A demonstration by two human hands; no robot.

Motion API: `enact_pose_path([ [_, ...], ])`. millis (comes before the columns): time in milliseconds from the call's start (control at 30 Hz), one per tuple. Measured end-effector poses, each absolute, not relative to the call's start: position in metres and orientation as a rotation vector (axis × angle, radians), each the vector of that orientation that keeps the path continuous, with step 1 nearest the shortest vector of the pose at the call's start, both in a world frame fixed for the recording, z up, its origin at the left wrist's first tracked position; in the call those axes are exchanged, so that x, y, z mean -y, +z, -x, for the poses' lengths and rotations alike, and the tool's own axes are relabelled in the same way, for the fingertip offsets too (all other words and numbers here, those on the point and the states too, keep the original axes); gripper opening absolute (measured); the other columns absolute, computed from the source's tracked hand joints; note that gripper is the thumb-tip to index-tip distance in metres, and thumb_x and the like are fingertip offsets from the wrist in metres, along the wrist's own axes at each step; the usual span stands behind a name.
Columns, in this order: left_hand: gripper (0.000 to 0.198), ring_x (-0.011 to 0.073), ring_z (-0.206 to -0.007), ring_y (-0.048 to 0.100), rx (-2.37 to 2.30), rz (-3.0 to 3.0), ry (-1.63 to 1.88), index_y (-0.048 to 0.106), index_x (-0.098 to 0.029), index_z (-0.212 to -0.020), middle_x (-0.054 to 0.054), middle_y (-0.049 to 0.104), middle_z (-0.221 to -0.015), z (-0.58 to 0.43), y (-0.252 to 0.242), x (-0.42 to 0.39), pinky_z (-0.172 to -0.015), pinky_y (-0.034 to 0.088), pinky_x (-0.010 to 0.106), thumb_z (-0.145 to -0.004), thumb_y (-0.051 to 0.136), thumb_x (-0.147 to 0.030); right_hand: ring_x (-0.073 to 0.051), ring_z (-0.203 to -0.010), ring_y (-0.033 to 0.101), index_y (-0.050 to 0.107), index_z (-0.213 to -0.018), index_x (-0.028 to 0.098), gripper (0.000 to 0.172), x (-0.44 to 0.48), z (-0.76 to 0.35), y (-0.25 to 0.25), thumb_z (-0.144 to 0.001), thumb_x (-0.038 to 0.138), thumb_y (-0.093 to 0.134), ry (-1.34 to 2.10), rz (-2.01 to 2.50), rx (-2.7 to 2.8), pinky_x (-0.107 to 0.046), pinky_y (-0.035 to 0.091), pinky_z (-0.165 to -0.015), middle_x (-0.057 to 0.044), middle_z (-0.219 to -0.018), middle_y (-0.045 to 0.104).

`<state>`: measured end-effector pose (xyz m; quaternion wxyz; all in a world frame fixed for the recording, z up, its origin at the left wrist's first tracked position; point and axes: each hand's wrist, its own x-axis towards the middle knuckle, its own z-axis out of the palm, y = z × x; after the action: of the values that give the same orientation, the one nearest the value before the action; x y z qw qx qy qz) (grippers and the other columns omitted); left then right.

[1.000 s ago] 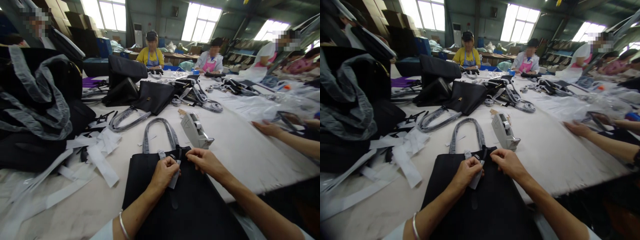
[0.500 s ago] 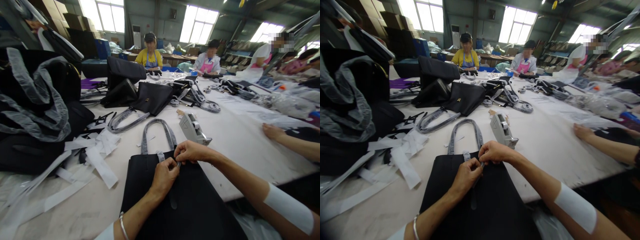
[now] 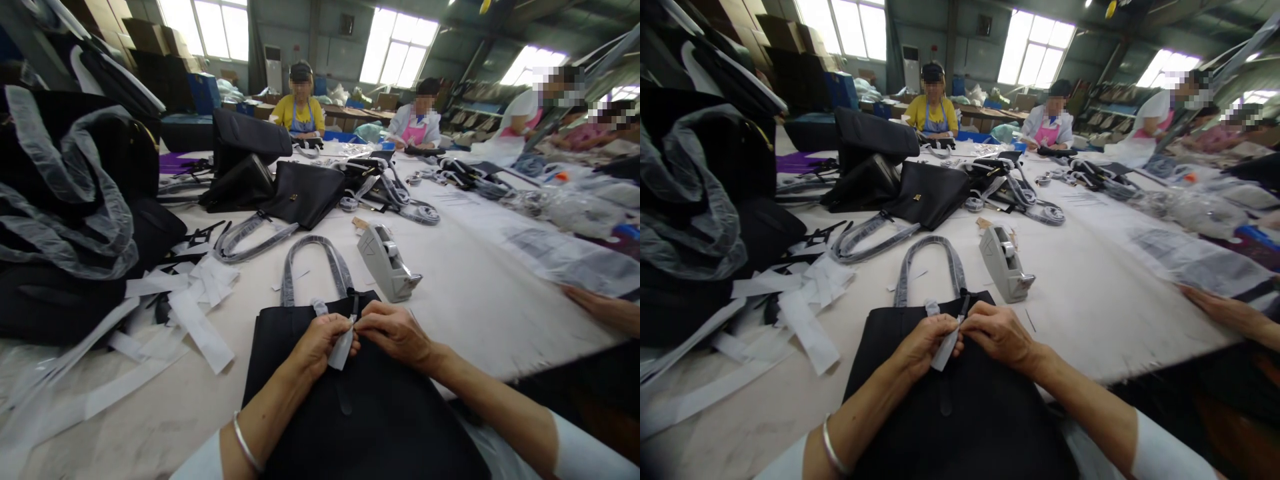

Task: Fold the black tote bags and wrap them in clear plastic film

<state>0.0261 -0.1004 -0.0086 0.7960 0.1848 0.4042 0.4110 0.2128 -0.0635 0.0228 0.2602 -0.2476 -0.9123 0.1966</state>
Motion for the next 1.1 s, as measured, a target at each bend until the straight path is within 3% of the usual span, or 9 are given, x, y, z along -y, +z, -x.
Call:
enact_pose_path([
  [200, 0.014, 0.0122, -0.048, 0.061, -0.851, -0.38, 0.891, 0.055, -0.013, -0.073, 0.004, 0.066, -0.06, -0.027, -0.012, 0.101, -0.048, 0.049, 0.021, -0.067, 0.067, -0.019, -0.012, -0.07, 0.06, 0.07, -0.102, 0.021, 0.024, 0.062, -0.217, 0.015, -0.098, 0.021, 0.046, 0.173, 0.551, 2.579, -0.022, 0.048, -0.064, -0.004, -0.082, 0.066],
  [333, 0.018, 0.013, -0.05, 0.063, -0.89, -0.403, 0.914, 0.056, -0.013, -0.074, 0.004, 0.067, -0.061, -0.028, -0.012, 0.104, -0.05, 0.051, 0.022, -0.068, 0.069, -0.023, -0.015, -0.076, 0.062, 0.071, -0.102, 0.021, 0.027, 0.06, -0.222, 0.017, -0.098, 0.021, 0.044, 0.187, 0.622, 2.711, -0.025, 0.049, -0.068, -0.006, -0.09, 0.069],
  [433, 0.024, 0.0133, -0.052, 0.064, -0.922, -0.432, 0.939, 0.056, -0.013, -0.075, 0.004, 0.068, -0.064, -0.029, -0.012, 0.107, -0.052, 0.051, 0.023, -0.066, 0.072, -0.027, -0.02, -0.089, 0.064, 0.073, -0.099, 0.023, 0.027, 0.067, -0.229, 0.023, -0.095, 0.023, 0.046, 0.32, 0.832, 2.742, -0.033, 0.05, -0.08, -0.008, -0.103, 0.07],
  [533, 0.029, 0.0133, -0.052, 0.064, -0.955, -0.464, 0.959, 0.055, -0.014, -0.075, 0.003, 0.068, -0.064, -0.031, -0.013, 0.109, -0.052, 0.051, 0.023, -0.063, 0.075, -0.031, -0.022, -0.092, 0.065, 0.074, -0.098, 0.023, 0.024, 0.079, -0.229, 0.034, -0.092, 0.03, 0.052, 0.48, 1.188, 2.416, -0.035, 0.051, -0.086, -0.008, -0.101, 0.071],
  [667, 0.03, 0.0125, -0.05, 0.062, -1.009, -0.558, 0.987, 0.056, -0.015, -0.073, 0.003, 0.068, -0.063, -0.035, -0.014, 0.11, -0.05, 0.048, 0.022, -0.063, 0.074, -0.036, -0.019, -0.062, 0.064, 0.074, -0.083, 0.019, 0.03, 0.091, -0.208, 0.038, -0.086, 0.044, 0.057, 1.095, 1.67, 1.969, -0.029, 0.051, -0.059, -0.004, -0.069, 0.069],
  [733, 0.031, 0.0122, -0.049, 0.061, -1.034, -0.625, 1.001, 0.056, -0.015, -0.072, 0.003, 0.067, -0.062, -0.037, -0.017, 0.11, -0.048, 0.046, 0.021, -0.065, 0.074, -0.039, -0.017, -0.058, 0.062, 0.073, -0.081, 0.016, 0.038, 0.092, -0.194, 0.033, -0.083, 0.051, 0.059, 1.444, 1.648, 1.761, -0.027, 0.049, -0.055, -0.003, -0.065, 0.067],
  [833, 0.035, 0.0136, -0.049, 0.061, -1.07, -0.701, 1.016, 0.055, -0.015, -0.073, 0.003, 0.067, -0.06, -0.039, -0.021, 0.111, -0.048, 0.045, 0.022, -0.068, 0.072, -0.045, -0.017, -0.069, 0.064, 0.073, -0.08, 0.013, 0.045, 0.093, -0.179, 0.025, -0.076, 0.057, 0.067, 1.715, 1.419, 1.466, -0.029, 0.053, -0.069, -0.004, -0.074, 0.069],
  [933, 0.041, 0.0162, -0.049, 0.063, -1.105, -0.736, 1.055, 0.049, -0.018, -0.081, 0.0, 0.065, -0.06, -0.038, -0.022, 0.111, -0.047, 0.046, 0.024, -0.068, 0.074, -0.049, -0.015, -0.068, 0.061, 0.073, -0.082, 0.012, 0.048, 0.094, -0.173, 0.021, -0.07, 0.059, 0.074, 1.833, 1.333, 1.271, -0.03, 0.051, -0.071, -0.005, -0.076, 0.069],
  [1100, 0.042, 0.0181, -0.055, 0.066, -1.128, -0.807, 1.048, 0.043, -0.019, -0.09, 0.002, 0.068, -0.065, -0.035, -0.017, 0.116, -0.049, 0.048, 0.024, -0.072, 0.072, -0.043, -0.013, -0.06, 0.057, 0.072, -0.078, 0.012, 0.046, 0.093, -0.174, 0.018, -0.063, 0.054, 0.081, 1.83, 1.362, 1.077, -0.026, 0.046, -0.06, -0.004, -0.071, 0.068],
])
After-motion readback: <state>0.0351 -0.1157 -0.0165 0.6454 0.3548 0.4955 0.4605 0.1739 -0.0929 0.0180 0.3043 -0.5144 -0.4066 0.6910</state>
